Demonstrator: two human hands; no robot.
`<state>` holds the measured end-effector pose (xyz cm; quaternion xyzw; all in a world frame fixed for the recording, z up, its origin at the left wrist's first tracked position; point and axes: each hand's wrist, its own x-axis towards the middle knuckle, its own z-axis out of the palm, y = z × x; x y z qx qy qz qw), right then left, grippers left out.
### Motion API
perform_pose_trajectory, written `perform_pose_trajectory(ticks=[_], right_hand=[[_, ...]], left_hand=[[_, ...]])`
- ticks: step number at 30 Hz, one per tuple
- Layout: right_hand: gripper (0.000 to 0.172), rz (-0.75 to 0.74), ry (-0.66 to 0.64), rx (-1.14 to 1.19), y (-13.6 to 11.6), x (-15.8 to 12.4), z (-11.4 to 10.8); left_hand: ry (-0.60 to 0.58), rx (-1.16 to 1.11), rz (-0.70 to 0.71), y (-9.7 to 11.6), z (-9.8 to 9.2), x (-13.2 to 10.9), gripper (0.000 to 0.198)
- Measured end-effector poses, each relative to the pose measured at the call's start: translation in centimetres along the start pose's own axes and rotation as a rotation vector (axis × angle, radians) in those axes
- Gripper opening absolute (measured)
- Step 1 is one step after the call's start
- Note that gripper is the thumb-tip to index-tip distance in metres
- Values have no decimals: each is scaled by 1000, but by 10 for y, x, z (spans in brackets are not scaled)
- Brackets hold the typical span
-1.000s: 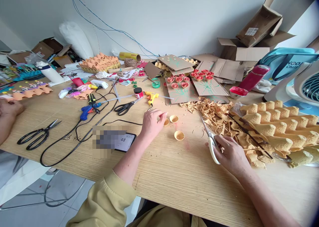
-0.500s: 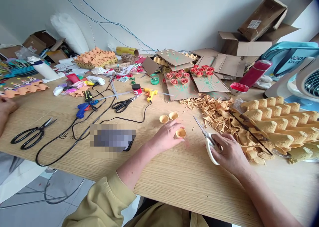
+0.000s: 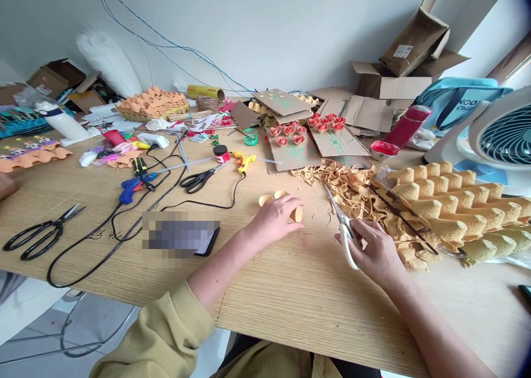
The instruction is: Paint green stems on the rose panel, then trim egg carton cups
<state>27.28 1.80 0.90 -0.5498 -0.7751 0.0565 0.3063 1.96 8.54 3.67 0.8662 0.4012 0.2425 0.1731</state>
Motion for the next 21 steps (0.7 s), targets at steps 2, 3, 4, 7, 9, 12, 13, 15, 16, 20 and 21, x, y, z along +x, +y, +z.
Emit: perform_pose_trajectory(ticks=[2, 3, 4, 7, 9, 12, 13, 15, 16, 20, 21], right_hand=[[30, 52, -52, 56, -1, -2, 0], [28, 89, -86, 98, -1, -4, -1], [27, 129, -125, 148, -1, -5, -1], [27, 227, -260, 327, -1, -8, -2], [30, 259, -348, 441, -3, -10, -3], [35, 286, -425, 590, -6, -13, -3], [36, 287, -430, 626, -8, -14, -4], [39, 271, -431, 685, -10, -17, -3], [40, 263, -434, 710, -11, -18, -3], [43, 252, -477, 759, -12, -21, 1], [43, 245, -485, 761, -13, -21, 2]], left_hand=[[41, -281, -43, -3, 6, -1, 45], [43, -421, -68, -4, 11, -1, 45], [38, -553, -104, -4, 16, -1, 45], [-23, -879, -169, -4, 29, 0, 46], [-84, -1035, -195, -4, 33, 1, 48], [-129, -1120, -199, -4, 31, 1, 54], [-147, -1135, -194, -5, 28, 1, 54], [-205, -1188, -184, -8, 23, -1, 52], [-232, -1224, -182, -9, 21, -2, 51], [-224, -1356, -203, -12, 19, -6, 55], [-204, -1397, -214, -12, 19, -6, 56]])
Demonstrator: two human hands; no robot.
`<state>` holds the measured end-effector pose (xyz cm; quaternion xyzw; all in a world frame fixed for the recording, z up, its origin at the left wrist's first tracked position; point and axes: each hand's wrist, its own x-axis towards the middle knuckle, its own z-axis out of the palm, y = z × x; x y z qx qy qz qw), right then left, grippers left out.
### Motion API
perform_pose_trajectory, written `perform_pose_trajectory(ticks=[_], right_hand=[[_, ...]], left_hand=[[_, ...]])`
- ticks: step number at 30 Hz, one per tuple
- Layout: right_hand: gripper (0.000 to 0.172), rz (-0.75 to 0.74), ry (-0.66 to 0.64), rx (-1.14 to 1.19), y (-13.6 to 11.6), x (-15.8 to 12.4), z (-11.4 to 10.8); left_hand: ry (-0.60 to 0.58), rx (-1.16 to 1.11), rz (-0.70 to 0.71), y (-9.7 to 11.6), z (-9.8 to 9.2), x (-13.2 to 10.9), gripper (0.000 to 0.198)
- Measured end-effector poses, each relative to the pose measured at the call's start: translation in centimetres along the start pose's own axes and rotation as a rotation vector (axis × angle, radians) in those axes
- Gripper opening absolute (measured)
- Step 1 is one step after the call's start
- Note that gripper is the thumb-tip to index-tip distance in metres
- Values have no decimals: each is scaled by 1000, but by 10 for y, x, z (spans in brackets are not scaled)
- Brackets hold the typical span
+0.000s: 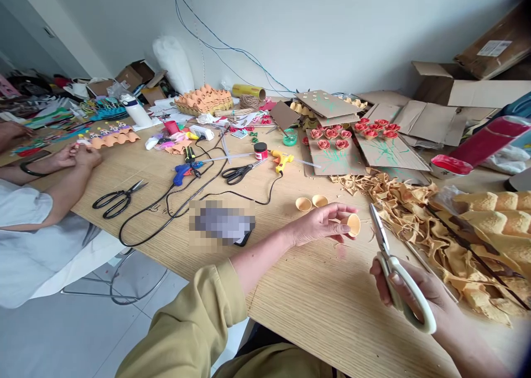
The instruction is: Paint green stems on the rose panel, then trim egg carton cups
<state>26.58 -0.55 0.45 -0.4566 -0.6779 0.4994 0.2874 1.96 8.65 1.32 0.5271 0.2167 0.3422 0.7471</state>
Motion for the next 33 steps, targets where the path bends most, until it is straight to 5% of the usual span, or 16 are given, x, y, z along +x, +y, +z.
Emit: perform_pose_trajectory(ticks=[9, 17, 33], right_hand=[[47, 10, -57, 43, -15, 3, 6], [54, 4, -173, -11, -25, 4, 9], [45, 79, -111, 106, -11, 4, 18]], left_hand=[[151, -194, 21, 7, -3, 0, 56], [263, -98, 138, 13, -2, -2, 56], [236, 193, 221, 8, -2, -3, 52]])
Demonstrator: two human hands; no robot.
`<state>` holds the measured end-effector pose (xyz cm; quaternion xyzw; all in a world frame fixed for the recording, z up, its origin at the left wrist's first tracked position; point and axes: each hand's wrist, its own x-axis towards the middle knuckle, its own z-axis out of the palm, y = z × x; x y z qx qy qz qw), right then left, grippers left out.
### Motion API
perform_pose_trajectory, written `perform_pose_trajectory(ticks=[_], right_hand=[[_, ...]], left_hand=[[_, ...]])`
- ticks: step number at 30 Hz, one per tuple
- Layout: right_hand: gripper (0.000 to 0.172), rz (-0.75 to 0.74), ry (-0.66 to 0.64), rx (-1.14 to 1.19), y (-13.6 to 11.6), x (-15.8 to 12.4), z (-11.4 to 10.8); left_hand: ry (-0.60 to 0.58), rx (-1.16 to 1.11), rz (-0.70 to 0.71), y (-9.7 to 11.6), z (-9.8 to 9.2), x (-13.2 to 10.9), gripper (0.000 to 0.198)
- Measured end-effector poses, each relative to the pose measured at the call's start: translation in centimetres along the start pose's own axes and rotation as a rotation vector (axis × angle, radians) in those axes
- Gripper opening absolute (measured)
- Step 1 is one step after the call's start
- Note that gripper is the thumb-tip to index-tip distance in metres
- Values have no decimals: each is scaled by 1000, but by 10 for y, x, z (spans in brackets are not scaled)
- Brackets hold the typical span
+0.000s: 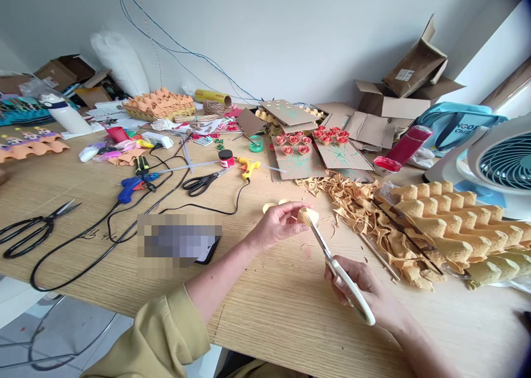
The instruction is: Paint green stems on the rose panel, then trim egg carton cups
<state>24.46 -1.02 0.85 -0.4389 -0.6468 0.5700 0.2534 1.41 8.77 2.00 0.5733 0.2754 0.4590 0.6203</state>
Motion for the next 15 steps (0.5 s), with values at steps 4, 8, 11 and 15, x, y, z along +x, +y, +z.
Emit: perform_pose_trajectory(ticks=[4, 8, 11, 15], right_hand=[[43, -6, -4, 21, 0, 1, 1], [44, -13, -2, 24, 1, 1, 2], [44, -14, -11, 18, 2, 1, 1], [44, -8, -19, 1, 3, 1, 0]], left_hand=[[1, 44, -6, -1, -1, 0, 55], [-3, 107, 28, -1, -2, 0, 55], [-7, 164, 84, -1, -3, 0, 51], [-18, 167, 119, 2, -3, 0, 47]])
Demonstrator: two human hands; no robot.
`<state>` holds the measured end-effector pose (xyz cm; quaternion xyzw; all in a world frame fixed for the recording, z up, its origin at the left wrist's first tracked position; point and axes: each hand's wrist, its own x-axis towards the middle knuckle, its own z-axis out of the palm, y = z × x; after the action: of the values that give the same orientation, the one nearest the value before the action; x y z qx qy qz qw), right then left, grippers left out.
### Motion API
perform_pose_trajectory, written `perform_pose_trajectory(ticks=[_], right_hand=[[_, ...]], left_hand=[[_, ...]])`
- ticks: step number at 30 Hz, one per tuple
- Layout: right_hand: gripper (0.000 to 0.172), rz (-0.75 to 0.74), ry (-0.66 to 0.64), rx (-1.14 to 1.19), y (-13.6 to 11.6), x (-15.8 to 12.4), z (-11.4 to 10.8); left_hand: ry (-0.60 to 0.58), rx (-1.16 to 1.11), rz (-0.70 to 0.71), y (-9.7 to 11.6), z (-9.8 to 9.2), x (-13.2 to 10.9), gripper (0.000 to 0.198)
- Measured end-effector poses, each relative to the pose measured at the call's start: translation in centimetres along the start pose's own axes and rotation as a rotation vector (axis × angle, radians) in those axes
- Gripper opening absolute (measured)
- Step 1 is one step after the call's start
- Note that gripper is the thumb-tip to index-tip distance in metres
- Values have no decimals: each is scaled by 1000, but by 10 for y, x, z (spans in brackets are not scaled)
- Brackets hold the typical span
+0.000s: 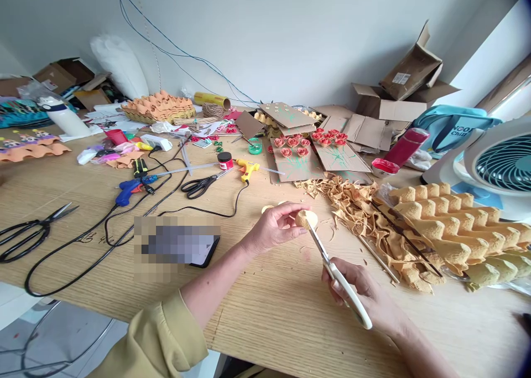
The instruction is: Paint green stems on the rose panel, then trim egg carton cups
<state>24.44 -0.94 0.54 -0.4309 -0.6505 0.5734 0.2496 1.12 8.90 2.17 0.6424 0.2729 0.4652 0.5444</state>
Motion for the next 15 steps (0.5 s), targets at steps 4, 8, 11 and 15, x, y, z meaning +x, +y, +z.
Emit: perform_pose_trajectory(ticks=[4, 8, 11, 15], right_hand=[[45, -7, 3, -4, 1, 0, -1], [44, -17, 13, 19, 1, -1, 0], [43, -16, 13, 41, 1, -1, 1], [43, -23, 12, 58, 0, 0, 1]], left_hand=[[0, -34, -65, 3, 0, 0, 48], [-32, -62, -81, 0, -2, 0, 48], [-53, -68, -71, -5, -3, 0, 47], [-48, -67, -52, -8, -3, 0, 45]])
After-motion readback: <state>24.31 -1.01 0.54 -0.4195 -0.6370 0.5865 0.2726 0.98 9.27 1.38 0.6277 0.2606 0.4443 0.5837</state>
